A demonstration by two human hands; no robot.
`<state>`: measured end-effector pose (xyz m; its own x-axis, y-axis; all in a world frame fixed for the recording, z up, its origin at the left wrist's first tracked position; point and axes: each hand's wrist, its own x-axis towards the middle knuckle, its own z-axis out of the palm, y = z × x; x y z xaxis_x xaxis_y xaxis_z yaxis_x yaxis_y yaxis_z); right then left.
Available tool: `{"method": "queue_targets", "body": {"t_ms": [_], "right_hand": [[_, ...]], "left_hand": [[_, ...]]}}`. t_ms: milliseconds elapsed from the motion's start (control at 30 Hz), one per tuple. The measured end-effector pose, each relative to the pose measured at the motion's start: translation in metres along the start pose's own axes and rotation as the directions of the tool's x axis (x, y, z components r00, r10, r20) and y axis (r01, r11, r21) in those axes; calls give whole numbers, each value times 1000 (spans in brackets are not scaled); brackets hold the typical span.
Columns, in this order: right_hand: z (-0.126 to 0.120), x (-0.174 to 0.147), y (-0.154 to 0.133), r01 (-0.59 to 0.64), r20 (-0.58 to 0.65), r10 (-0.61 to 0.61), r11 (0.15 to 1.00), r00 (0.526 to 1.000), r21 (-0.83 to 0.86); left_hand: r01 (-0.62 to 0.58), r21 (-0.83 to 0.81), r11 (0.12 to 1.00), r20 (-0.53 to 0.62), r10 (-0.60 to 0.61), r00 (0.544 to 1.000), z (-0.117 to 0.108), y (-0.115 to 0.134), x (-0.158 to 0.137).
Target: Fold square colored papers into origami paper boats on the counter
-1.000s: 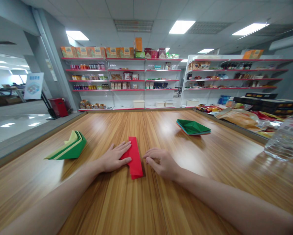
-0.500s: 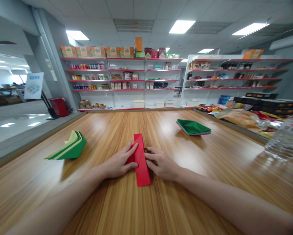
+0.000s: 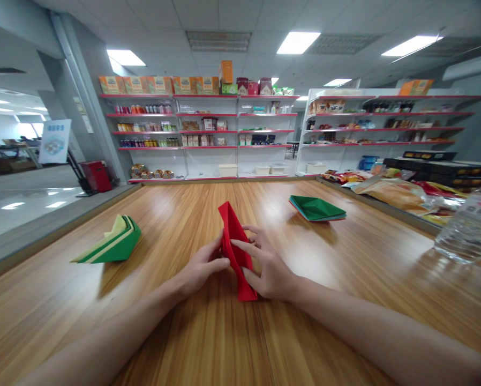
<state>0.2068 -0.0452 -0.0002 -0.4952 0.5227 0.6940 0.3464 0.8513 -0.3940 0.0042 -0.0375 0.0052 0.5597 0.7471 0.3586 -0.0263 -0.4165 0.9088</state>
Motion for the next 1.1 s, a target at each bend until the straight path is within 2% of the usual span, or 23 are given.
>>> {"method": "queue_targets", "body": {"t_ms": [67, 233, 367, 467, 533, 633, 767, 833, 933, 1000, 1100], "right_hand": [[-1, 1, -3, 14, 5, -14, 1000, 1000, -7], [-1, 2, -10, 28, 40, -27, 999, 999, -25], [0, 3, -6, -103, -94, 99, 994, 991, -37], [-1, 5, 1, -201, -175, 192, 979, 966, -33], [-1, 6, 4, -214, -196, 200, 976, 960, -52], [-2, 5, 4, -135, -203, 115, 987, 973, -90], [0, 1, 0, -27, -184, 12, 996, 983, -81], [1, -1, 1, -10, -168, -1, 998, 986, -64], [3, -2, 4, 59, -60, -63, 996, 996, -69], [3, -1, 5, 117, 3, -117, 991, 993, -67], [3, 0, 5, 157, 23, -155, 985, 988, -72]], "left_hand": [[-7, -116, 993, -25, 4, 1000, 5, 6, 1], [45, -77, 996, -147, -56, 988, 17, 7, 2], [121, -104, 987, -256, -144, 956, 11, -6, 3], [109, -78, 991, -245, -125, 961, 3, -14, 3], [99, 14, 995, -211, -94, 973, -1, -15, 3], [32, 257, 966, -182, 16, 983, -3, -12, 1], [-95, 504, 859, -107, 171, 980, 0, -6, -1], [-128, 564, 816, -51, 190, 981, 1, -6, -2], [-153, 619, 771, -2, 196, 981, 3, -8, -4], [-157, 628, 763, 1, 201, 980, 3, -8, -5], [-166, 610, 775, 16, 196, 980, 3, -7, -6]]}}
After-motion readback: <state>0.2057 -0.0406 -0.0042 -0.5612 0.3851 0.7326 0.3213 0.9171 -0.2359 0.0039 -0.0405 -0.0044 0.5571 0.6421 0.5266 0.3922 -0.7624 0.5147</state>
